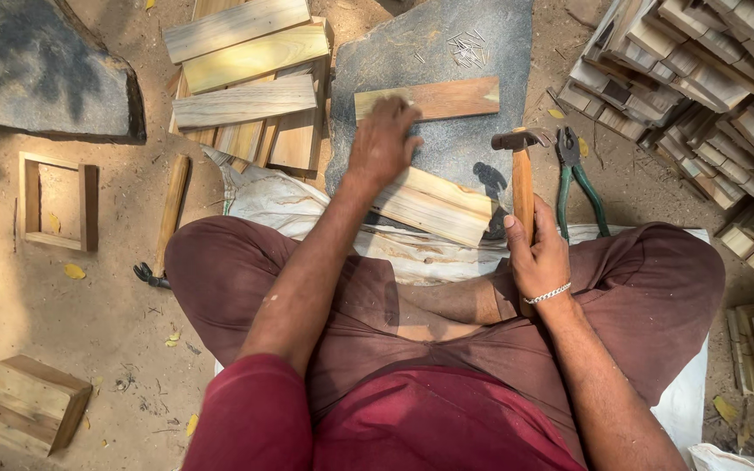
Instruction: The person sits cross-legged on the ground and assembles small wooden frames by nailing thin wooden strips together. They use a hammer to drive nails into the wood, occasionally using pliers to adjust the nails. The person repeatedly picks up wood pieces, aligns them, and hammers them into place.
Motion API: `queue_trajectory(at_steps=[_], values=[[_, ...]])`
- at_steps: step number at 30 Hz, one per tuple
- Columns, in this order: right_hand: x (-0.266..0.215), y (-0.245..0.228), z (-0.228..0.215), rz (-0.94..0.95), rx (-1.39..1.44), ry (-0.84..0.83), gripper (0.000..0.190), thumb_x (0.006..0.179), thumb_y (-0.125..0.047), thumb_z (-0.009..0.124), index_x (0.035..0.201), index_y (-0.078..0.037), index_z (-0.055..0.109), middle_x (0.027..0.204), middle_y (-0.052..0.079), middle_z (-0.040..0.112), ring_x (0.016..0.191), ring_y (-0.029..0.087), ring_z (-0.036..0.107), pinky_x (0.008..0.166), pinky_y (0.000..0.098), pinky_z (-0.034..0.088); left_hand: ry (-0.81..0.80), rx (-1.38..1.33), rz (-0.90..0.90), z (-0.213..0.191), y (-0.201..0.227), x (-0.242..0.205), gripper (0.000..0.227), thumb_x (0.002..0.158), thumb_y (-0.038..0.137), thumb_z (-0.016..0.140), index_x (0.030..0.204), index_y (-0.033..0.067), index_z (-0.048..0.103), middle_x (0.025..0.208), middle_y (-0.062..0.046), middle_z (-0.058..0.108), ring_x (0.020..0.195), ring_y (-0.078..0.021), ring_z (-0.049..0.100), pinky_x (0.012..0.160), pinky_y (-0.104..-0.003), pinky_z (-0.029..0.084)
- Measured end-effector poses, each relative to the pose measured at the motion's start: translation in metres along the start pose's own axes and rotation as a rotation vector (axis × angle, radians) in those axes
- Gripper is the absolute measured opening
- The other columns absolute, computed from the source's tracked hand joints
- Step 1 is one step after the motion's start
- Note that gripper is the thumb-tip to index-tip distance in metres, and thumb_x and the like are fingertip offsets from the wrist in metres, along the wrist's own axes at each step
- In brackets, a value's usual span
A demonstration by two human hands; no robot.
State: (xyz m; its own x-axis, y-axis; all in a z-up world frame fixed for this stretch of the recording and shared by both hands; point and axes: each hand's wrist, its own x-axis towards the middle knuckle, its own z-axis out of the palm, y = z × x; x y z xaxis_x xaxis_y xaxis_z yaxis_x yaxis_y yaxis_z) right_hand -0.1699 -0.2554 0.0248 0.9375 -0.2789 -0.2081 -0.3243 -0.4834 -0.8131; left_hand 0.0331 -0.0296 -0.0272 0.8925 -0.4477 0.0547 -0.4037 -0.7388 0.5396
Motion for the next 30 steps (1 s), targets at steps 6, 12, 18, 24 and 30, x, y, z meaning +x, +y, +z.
queue_trajectory(at_steps=[6, 12, 18, 24, 30], values=[[0.003, 0.001, 0.002, -0.070, 0.005, 0.027, 0.053, 0.105, -0.039, 0.059, 0.147, -0.006, 0.052, 0.118, 0.019, 0.071, 0.099, 0.025, 0.069, 0.085, 0.0378, 0.054, -0.107, -0.017, -0.004, -0.004, -0.025, 0.017, 0.030, 0.090, 0.024, 0.074, 0.119, 0.0156, 0.073, 0.114, -0.012, 0.067, 0.112, -0.0297, 0.059, 0.100, -0.044, 0.050], [0.002, -0.002, -0.003, -0.050, -0.139, 0.001, 0.056, 0.106, -0.039, 0.055, 0.152, -0.009, 0.044, 0.104, 0.021, 0.073, 0.082, 0.034, 0.074, 0.073, 0.0438, 0.057, -0.245, -0.187, 0.005, -0.016, -0.018, -0.025, 0.024, 0.097, 0.015, 0.061, 0.115, 0.0130, 0.076, 0.109, -0.014, 0.075, 0.103, -0.0352, 0.069, 0.091, -0.046, 0.054], [0.015, -0.014, 0.015, -0.007, -0.556, -0.161, 0.053, 0.108, -0.039, 0.048, 0.157, -0.019, 0.038, 0.076, 0.020, 0.073, 0.064, 0.040, 0.071, 0.059, 0.0512, 0.055, -0.231, -0.179, 0.016, -0.025, -0.011, -0.034, 0.022, 0.098, 0.022, 0.064, 0.113, 0.0115, 0.077, 0.108, -0.014, 0.075, 0.104, -0.0365, 0.068, 0.091, -0.047, 0.053], [0.024, -0.012, 0.025, -0.087, -0.506, -0.066, 0.054, 0.105, -0.039, 0.054, 0.153, -0.020, 0.039, 0.080, 0.024, 0.072, 0.071, 0.047, 0.071, 0.060, 0.0554, 0.054, -0.237, -0.319, -0.067, -0.023, -0.005, -0.023, 0.024, 0.100, 0.028, 0.064, 0.115, 0.0118, 0.073, 0.112, -0.012, 0.074, 0.099, -0.0258, 0.071, 0.090, -0.044, 0.055], [0.023, -0.006, 0.023, -0.020, -0.508, -0.108, 0.054, 0.104, -0.040, 0.055, 0.154, -0.024, 0.040, 0.079, 0.024, 0.073, 0.072, 0.047, 0.071, 0.065, 0.0561, 0.055, -0.076, -0.409, -0.197, 0.013, 0.003, 0.061, 0.008, 0.096, 0.013, 0.063, 0.096, 0.0065, 0.067, 0.092, -0.011, 0.073, 0.086, -0.0276, 0.071, 0.081, -0.045, 0.054]])
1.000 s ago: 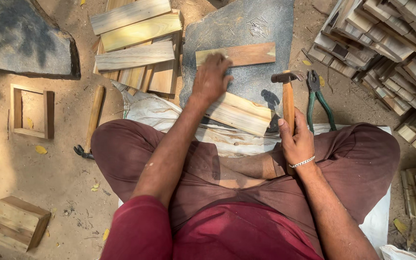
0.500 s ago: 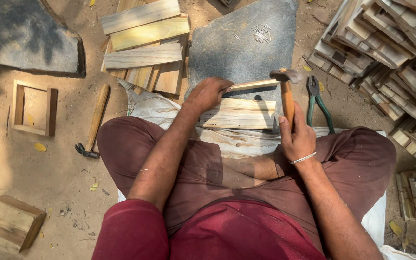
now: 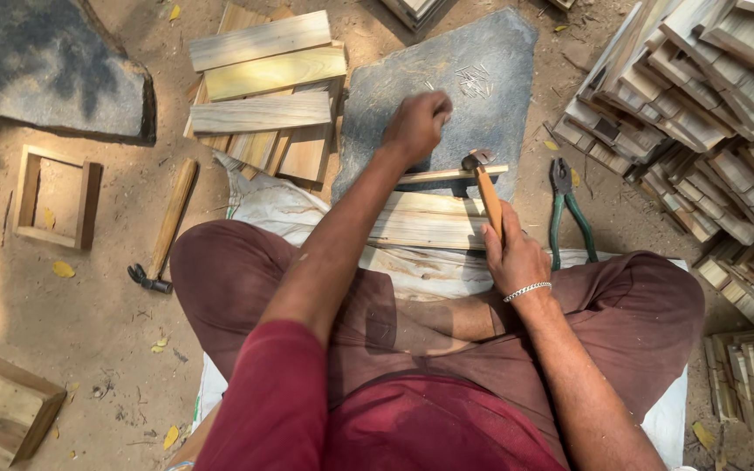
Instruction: The person sits cross-legged on the ground and assembles small wooden frames by nailing thin wooden strips together. They use a hammer to drive nails into the wood, occasionally using pliers to adjust the nails. The person repeatedly picks up wood pieces, aligns them, and hammers them into place.
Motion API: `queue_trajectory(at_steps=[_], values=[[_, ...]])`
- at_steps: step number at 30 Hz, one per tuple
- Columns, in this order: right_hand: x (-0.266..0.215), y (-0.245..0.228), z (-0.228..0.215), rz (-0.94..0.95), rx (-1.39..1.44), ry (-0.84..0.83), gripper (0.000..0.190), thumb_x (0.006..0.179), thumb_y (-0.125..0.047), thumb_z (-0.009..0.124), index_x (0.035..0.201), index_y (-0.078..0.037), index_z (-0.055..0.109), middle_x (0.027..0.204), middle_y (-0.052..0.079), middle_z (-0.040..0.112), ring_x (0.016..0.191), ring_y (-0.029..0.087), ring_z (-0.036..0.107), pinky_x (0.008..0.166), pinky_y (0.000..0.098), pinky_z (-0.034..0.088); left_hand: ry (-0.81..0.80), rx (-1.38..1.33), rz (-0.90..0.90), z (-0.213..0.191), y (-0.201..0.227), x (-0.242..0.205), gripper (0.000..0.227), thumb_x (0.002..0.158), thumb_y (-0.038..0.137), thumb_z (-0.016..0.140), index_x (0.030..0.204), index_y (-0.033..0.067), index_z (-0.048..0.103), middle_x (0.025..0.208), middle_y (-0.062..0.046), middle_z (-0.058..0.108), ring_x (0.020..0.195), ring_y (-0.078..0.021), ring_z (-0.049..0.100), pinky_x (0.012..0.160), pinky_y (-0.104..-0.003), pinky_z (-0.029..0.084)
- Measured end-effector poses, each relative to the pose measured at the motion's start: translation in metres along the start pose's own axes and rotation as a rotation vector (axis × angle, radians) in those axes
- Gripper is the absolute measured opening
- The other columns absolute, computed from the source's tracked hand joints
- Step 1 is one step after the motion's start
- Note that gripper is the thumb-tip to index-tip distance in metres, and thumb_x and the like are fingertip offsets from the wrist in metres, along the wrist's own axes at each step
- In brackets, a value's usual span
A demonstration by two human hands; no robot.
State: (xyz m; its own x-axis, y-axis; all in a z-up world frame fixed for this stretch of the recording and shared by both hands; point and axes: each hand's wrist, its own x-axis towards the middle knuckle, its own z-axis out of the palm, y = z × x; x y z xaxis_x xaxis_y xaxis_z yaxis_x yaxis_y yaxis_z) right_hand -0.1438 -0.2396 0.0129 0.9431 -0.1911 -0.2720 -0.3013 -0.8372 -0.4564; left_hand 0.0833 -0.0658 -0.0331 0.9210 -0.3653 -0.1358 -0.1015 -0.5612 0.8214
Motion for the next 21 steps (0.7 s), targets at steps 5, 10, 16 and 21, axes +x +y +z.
queue_trajectory(at_steps=[5, 10, 16, 21], values=[[0.003, -0.002, -0.007, -0.051, 0.043, 0.016, 0.054, 0.103, -0.040, 0.055, 0.152, -0.023, 0.040, 0.085, 0.022, 0.074, 0.073, 0.045, 0.071, 0.063, 0.0556, 0.055, 0.124, 0.143, -0.115, 0.036, -0.009, 0.083, 0.009, 0.088, 0.014, 0.071, 0.089, 0.0057, 0.067, 0.100, -0.013, 0.070, 0.098, -0.0307, 0.068, 0.084, -0.047, 0.054], [0.003, 0.001, -0.006, -0.024, 0.065, -0.026, 0.055, 0.102, -0.041, 0.054, 0.153, -0.023, 0.039, 0.085, 0.020, 0.075, 0.073, 0.045, 0.072, 0.065, 0.0556, 0.056, 0.128, 0.340, -0.104, 0.062, -0.020, 0.116, 0.013, 0.083, 0.005, 0.068, 0.095, 0.0062, 0.069, 0.107, -0.018, 0.066, 0.105, -0.0385, 0.063, 0.087, -0.051, 0.052], [0.006, -0.002, -0.008, -0.019, 0.049, -0.016, 0.056, 0.103, -0.042, 0.054, 0.153, -0.024, 0.039, 0.086, 0.020, 0.075, 0.073, 0.045, 0.072, 0.064, 0.0557, 0.055, 0.052, -0.003, 0.017, 0.015, -0.013, 0.047, 0.010, 0.093, 0.000, 0.063, 0.103, 0.0005, 0.065, 0.092, -0.014, 0.069, 0.086, -0.0261, 0.069, 0.082, -0.041, 0.055], [0.003, -0.005, -0.008, 0.154, 0.016, -0.171, 0.057, 0.104, -0.046, 0.049, 0.156, -0.029, 0.035, 0.074, 0.019, 0.073, 0.067, 0.040, 0.074, 0.062, 0.0522, 0.058, 0.027, -0.254, -0.009, -0.024, -0.014, -0.049, 0.008, 0.093, 0.005, 0.067, 0.101, 0.0064, 0.068, 0.083, -0.005, 0.072, 0.075, -0.0127, 0.068, 0.069, -0.034, 0.056]])
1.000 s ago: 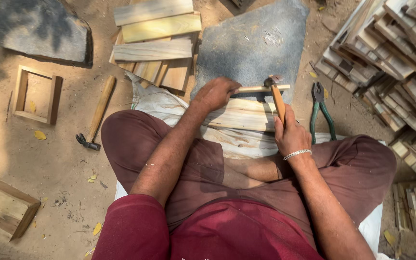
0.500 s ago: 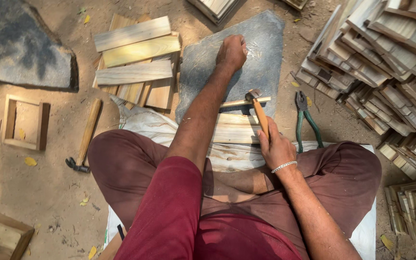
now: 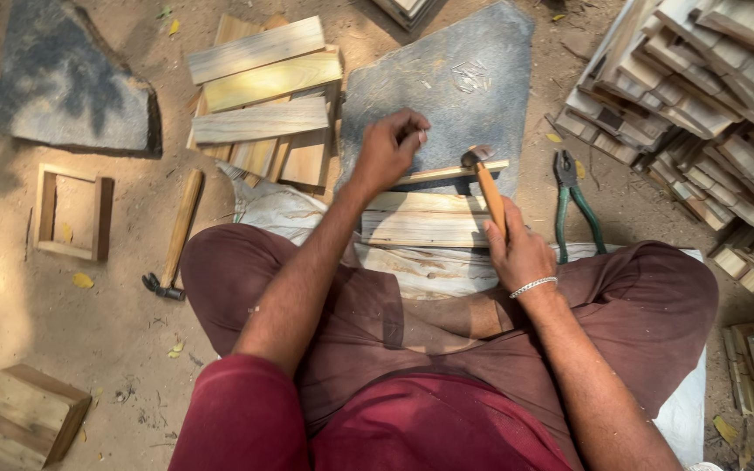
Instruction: The person sits cross-legged on the ground and assembles small wooden frames by nailing thin wooden strips together. They use a hammer to drive nails into the wood, occasionally using pliers to adjust the nails. The person repeatedly picks up wood pieces, aligns them, and hammers them into place.
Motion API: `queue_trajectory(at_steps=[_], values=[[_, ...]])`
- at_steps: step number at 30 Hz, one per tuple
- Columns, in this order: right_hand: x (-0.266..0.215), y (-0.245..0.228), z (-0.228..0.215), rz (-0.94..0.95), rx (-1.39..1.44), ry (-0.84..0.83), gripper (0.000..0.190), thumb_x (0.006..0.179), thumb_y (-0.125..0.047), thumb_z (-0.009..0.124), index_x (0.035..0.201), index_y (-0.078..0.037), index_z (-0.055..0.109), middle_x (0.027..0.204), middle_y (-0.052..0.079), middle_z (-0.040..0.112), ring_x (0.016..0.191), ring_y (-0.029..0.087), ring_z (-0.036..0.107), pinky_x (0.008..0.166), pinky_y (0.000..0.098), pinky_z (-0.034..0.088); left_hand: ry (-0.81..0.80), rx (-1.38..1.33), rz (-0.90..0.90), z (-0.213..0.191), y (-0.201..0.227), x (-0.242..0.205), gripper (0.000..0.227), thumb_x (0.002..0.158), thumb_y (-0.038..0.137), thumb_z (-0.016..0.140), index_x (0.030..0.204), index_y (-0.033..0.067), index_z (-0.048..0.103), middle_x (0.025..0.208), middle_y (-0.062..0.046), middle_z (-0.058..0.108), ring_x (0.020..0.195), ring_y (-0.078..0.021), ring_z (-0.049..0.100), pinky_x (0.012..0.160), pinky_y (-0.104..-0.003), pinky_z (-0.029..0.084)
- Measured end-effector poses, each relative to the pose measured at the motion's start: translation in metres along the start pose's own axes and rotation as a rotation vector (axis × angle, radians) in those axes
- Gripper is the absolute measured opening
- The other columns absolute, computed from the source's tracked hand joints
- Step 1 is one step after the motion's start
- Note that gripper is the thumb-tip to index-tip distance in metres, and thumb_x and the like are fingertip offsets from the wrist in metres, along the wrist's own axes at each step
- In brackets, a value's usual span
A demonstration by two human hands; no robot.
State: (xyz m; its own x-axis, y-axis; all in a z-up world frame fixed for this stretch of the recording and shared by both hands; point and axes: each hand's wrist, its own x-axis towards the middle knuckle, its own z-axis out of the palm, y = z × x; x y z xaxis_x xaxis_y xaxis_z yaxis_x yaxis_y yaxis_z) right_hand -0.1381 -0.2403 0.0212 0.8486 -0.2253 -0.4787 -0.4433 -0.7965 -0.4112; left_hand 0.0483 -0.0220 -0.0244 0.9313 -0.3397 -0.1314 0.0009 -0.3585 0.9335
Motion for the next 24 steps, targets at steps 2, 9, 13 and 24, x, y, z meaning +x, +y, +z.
queue_trajectory(at_steps=[2, 9, 13, 24], values=[[0.000, -0.001, 0.000, -0.065, 0.008, 0.076, 0.055, 0.104, -0.045, 0.051, 0.155, -0.028, 0.038, 0.075, 0.019, 0.073, 0.070, 0.042, 0.073, 0.064, 0.0532, 0.057, -0.040, -0.221, 0.010, 0.006, 0.000, -0.021, 0.004, 0.095, 0.006, 0.067, 0.099, 0.0074, 0.068, 0.090, -0.003, 0.074, 0.083, -0.0094, 0.071, 0.075, -0.030, 0.060], [-0.001, 0.006, 0.007, -0.155, 0.023, 0.171, 0.054, 0.106, -0.045, 0.052, 0.154, -0.026, 0.040, 0.080, 0.021, 0.073, 0.078, 0.046, 0.072, 0.070, 0.0551, 0.056, 0.085, 0.180, 0.227, 0.046, -0.016, -0.037, 0.003, 0.094, 0.012, 0.069, 0.094, 0.0097, 0.069, 0.095, -0.001, 0.068, 0.096, -0.0179, 0.065, 0.087, -0.039, 0.053], [-0.002, 0.007, 0.008, -0.146, 0.031, 0.161, 0.053, 0.106, -0.045, 0.052, 0.154, -0.026, 0.040, 0.082, 0.021, 0.073, 0.081, 0.046, 0.072, 0.071, 0.0548, 0.056, 0.061, 0.222, 0.208, 0.048, -0.018, -0.040, 0.006, 0.098, 0.018, 0.065, 0.095, 0.0125, 0.066, 0.092, 0.000, 0.065, 0.096, -0.0191, 0.064, 0.088, -0.040, 0.050], [-0.003, 0.004, 0.007, -0.130, 0.018, 0.139, 0.054, 0.106, -0.044, 0.051, 0.154, -0.024, 0.039, 0.074, 0.017, 0.072, 0.073, 0.039, 0.074, 0.066, 0.0505, 0.058, 0.045, 0.303, 0.213, 0.050, -0.019, -0.038, 0.008, 0.100, 0.020, 0.062, 0.095, 0.0147, 0.065, 0.091, 0.001, 0.063, 0.093, -0.0155, 0.062, 0.086, -0.039, 0.051]])
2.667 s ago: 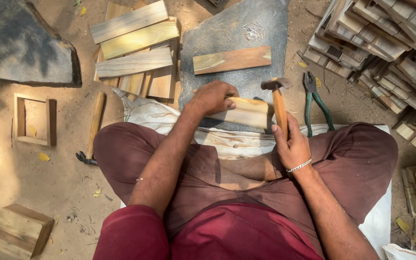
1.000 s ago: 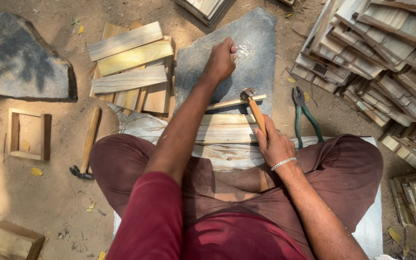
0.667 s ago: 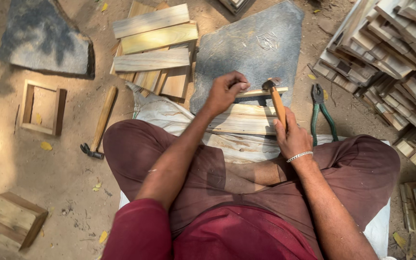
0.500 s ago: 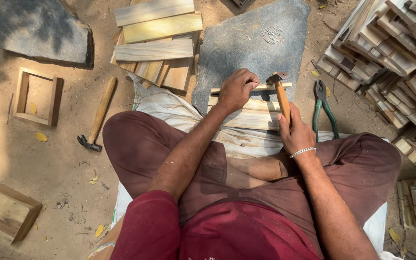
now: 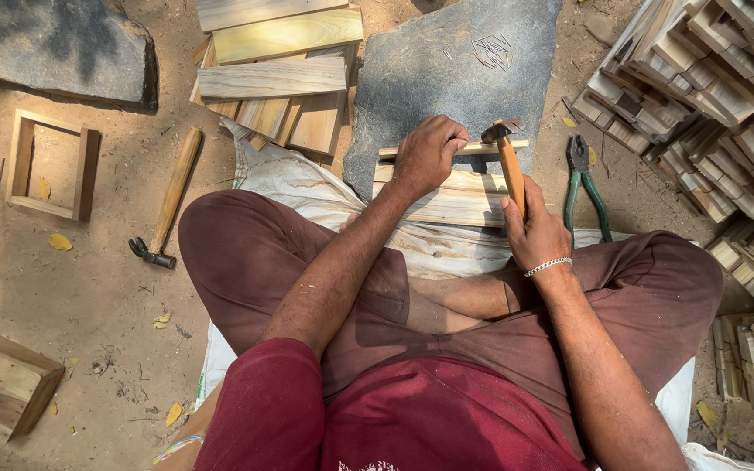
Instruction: The person sits cross-legged on the ground and assembles small wooden frames by nailing thin wooden strips together. They use a hammer to drive nails into the wood, occasionally using pliers to adjust the nails. The person repeatedly picks up wood pieces, aligns them, and hammers them into place.
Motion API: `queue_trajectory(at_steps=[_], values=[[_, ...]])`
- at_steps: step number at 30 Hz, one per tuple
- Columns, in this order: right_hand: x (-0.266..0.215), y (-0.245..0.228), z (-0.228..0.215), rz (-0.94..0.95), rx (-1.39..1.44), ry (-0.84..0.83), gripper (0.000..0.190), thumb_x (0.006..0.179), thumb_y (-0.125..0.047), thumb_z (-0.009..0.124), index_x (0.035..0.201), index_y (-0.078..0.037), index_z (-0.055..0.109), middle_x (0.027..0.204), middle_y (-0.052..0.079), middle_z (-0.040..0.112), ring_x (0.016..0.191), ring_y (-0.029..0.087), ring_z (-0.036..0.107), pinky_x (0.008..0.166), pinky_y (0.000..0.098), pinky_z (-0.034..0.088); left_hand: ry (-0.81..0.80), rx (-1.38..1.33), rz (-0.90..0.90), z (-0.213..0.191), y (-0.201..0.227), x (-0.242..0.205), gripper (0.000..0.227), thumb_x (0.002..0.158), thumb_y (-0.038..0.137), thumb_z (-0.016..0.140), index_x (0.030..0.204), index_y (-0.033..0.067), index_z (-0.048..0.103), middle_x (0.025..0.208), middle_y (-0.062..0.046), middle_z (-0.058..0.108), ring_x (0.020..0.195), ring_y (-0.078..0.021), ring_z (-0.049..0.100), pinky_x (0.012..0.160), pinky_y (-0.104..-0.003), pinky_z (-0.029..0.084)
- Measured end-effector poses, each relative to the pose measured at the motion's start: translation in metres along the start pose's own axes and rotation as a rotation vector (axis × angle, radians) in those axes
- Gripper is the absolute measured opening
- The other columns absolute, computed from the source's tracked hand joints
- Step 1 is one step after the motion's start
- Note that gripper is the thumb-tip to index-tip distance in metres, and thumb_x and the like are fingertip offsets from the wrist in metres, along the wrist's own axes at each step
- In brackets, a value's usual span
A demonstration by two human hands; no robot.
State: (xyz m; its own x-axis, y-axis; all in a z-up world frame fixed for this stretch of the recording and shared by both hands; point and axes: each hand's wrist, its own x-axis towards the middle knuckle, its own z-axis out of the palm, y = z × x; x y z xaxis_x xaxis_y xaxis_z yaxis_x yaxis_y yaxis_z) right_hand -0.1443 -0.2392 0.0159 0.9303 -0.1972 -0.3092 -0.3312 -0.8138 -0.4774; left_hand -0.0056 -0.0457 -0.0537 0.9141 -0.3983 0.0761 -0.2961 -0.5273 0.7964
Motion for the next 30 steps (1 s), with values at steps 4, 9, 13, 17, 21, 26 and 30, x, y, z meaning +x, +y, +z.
queue_trajectory(at_steps=[4, 9, 13, 17, 21, 26, 30], values=[[0.001, 0.003, 0.004, -0.007, -0.005, 0.004, 0.053, 0.107, -0.045, 0.051, 0.154, -0.023, 0.040, 0.074, 0.016, 0.071, 0.073, 0.039, 0.074, 0.065, 0.0503, 0.058, 0.000, 0.007, 0.006, 0.001, -0.001, 0.000, 0.009, 0.101, 0.021, 0.062, 0.095, 0.0145, 0.065, 0.090, 0.001, 0.062, 0.091, -0.0152, 0.061, 0.083, -0.038, 0.052], [0.002, 0.006, 0.005, -0.006, -0.008, 0.008, 0.054, 0.107, -0.045, 0.051, 0.154, -0.021, 0.040, 0.074, 0.016, 0.071, 0.071, 0.038, 0.074, 0.063, 0.0498, 0.058, 0.029, 0.029, 0.033, 0.001, 0.002, -0.003, 0.010, 0.102, 0.020, 0.063, 0.095, 0.0137, 0.065, 0.088, 0.000, 0.061, 0.089, -0.0156, 0.061, 0.081, -0.037, 0.052], [-0.003, 0.006, 0.000, -0.122, 0.082, 0.071, 0.057, 0.107, -0.042, 0.052, 0.157, -0.019, 0.039, 0.075, 0.015, 0.072, 0.068, 0.035, 0.074, 0.061, 0.0474, 0.057, 0.110, 0.026, 0.132, -0.001, 0.007, -0.007, 0.010, 0.099, 0.020, 0.066, 0.093, 0.0129, 0.066, 0.089, 0.000, 0.062, 0.091, -0.0172, 0.062, 0.081, -0.037, 0.053], [-0.014, 0.001, -0.007, -0.320, 0.048, 0.219, 0.060, 0.109, -0.036, 0.054, 0.162, -0.016, 0.036, 0.082, 0.017, 0.072, 0.066, 0.032, 0.073, 0.057, 0.0425, 0.057, 0.136, 0.004, 0.155, -0.003, 0.008, -0.007, 0.007, 0.096, 0.018, 0.068, 0.093, 0.0121, 0.067, 0.090, 0.000, 0.063, 0.092, -0.0194, 0.062, 0.082, -0.038, 0.053], [-0.025, -0.008, -0.011, -0.245, -0.184, 0.071, 0.062, 0.104, -0.031, 0.061, 0.160, -0.016, 0.040, 0.075, 0.016, 0.074, 0.059, 0.033, 0.071, 0.055, 0.0430, 0.056, 0.139, 0.008, 0.148, -0.005, 0.011, -0.011, 0.004, 0.095, 0.014, 0.067, 0.096, 0.0102, 0.067, 0.092, -0.002, 0.063, 0.093, -0.0212, 0.063, 0.083, -0.039, 0.052], [-0.028, -0.012, -0.012, -0.427, 0.149, 0.351, 0.056, 0.112, -0.026, 0.058, 0.162, -0.011, 0.038, 0.091, 0.020, 0.073, 0.071, 0.031, 0.073, 0.061, 0.0414, 0.057, 0.172, -0.034, 0.134, -0.007, 0.010, -0.009, 0.004, 0.091, 0.012, 0.070, 0.090, 0.0098, 0.067, 0.090, -0.003, 0.064, 0.093, -0.0235, 0.064, 0.082, -0.040, 0.053], [-0.031, -0.005, -0.012, -0.265, -0.258, 0.141, 0.046, 0.108, -0.031, 0.064, 0.148, -0.014, 0.050, 0.078, 0.019, 0.072, 0.067, 0.035, 0.071, 0.061, 0.0458, 0.055, 0.188, -0.023, 0.156, -0.003, 0.013, -0.009, 0.003, 0.091, 0.011, 0.069, 0.090, 0.0090, 0.066, 0.090, -0.004, 0.064, 0.093, -0.0255, 0.063, 0.080, -0.041, 0.052]])
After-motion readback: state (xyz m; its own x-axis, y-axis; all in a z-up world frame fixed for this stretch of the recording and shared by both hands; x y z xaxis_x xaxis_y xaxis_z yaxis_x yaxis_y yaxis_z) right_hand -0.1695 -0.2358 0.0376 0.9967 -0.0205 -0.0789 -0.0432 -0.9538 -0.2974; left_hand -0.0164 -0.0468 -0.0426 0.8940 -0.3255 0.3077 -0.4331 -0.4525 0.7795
